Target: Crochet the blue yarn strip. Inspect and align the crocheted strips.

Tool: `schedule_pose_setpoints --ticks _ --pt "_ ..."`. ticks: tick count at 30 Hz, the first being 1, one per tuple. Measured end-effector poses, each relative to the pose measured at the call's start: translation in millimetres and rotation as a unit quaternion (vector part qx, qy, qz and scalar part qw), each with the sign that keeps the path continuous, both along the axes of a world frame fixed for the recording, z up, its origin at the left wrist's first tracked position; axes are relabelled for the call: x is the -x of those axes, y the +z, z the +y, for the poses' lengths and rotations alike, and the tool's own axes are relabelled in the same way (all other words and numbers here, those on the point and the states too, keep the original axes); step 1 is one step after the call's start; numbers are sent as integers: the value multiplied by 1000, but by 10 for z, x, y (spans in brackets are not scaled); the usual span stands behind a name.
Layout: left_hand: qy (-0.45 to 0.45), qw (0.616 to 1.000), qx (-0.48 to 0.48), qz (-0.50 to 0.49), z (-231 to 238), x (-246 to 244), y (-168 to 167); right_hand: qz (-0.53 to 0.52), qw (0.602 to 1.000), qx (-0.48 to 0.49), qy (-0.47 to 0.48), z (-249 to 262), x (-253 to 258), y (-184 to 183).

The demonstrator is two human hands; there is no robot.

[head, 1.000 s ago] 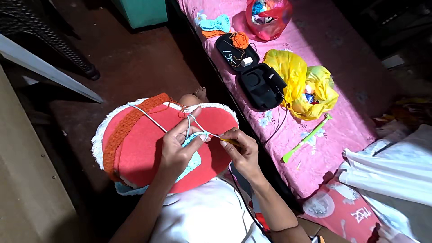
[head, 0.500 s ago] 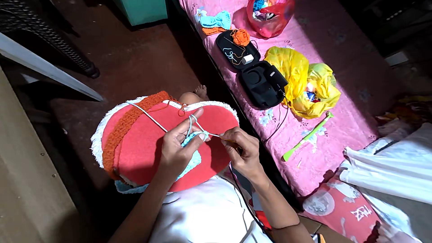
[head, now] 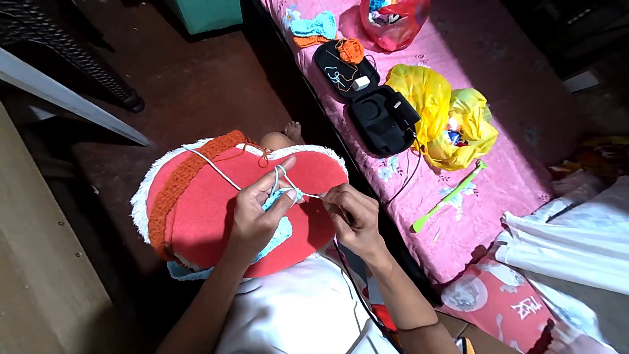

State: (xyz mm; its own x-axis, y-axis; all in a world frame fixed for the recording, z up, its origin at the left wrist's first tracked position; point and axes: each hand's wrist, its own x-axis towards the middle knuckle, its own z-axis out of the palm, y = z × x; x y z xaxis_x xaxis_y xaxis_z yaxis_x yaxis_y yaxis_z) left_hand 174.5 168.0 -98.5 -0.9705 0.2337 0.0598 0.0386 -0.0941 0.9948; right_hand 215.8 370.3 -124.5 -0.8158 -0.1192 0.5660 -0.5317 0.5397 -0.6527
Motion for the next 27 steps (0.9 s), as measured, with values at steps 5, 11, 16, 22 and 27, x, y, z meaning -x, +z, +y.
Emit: schedule_pose_setpoints --ticks 5,11,16,22,27 --pt "-8 1000 5 9 -7 6 -44 1 1000 9 12 15 14 -15" --pt "-12 1000 4 5 -3 7 -36 7 1000 21 16 16 4 -40" --pt "-11 1000 7 -1 -6 4 -44 3 1000 15 13 23 -5 -39" --pt "-15 1000 9 -3 7 2 -50 8 1000 13 18 10 -5 -40" --pt "-15 1000 14 1 15 -4 -67 5 1000 16 20 -18 -13 -63"
